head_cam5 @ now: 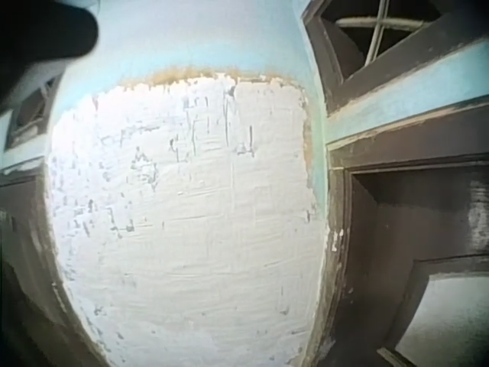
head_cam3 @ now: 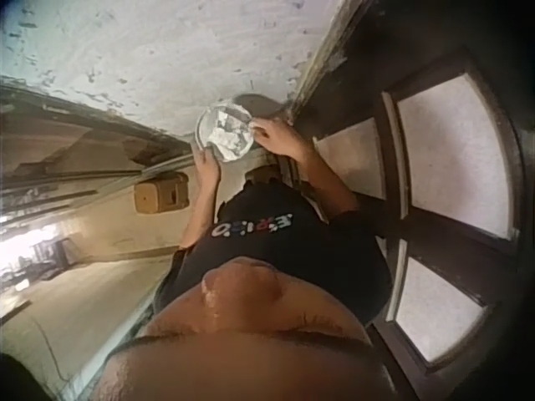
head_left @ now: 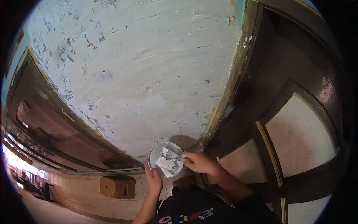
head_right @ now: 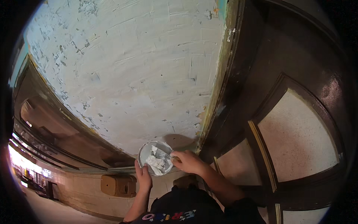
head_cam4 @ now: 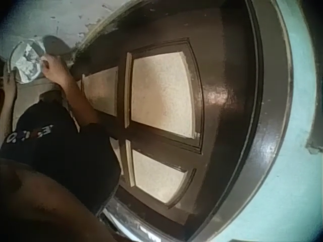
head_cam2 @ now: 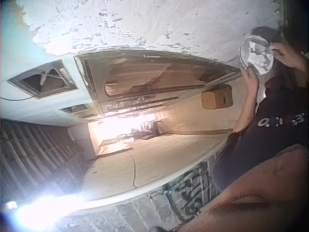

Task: Applying plaster or wall compound to a wall surface using a putty knife to repair or smooth the surface.

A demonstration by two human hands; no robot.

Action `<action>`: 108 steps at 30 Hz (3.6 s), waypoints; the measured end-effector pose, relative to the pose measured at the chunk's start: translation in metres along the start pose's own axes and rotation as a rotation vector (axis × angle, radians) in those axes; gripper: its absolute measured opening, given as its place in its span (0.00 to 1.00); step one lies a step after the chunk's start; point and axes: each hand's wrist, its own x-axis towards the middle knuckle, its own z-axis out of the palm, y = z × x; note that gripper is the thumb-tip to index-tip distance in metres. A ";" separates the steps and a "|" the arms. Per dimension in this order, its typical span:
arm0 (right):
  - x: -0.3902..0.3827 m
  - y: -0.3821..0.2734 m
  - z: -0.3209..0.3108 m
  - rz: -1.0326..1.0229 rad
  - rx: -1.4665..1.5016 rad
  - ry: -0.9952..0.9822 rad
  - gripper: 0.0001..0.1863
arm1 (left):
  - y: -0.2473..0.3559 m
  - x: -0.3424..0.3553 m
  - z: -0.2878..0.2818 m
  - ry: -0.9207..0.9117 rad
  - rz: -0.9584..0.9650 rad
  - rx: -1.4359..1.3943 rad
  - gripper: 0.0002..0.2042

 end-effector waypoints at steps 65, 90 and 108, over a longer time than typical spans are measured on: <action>0.044 0.041 -0.026 -0.027 0.136 -0.436 0.10 | 0.027 0.034 -0.015 -0.485 -0.164 0.348 0.21; 0.039 -0.031 -0.043 -0.276 -0.377 0.119 0.12 | 0.015 0.052 -0.014 0.061 -0.032 -0.102 0.21; 0.031 0.011 0.018 0.087 0.361 -0.164 0.13 | 0.033 0.033 -0.007 -0.042 0.151 0.248 0.21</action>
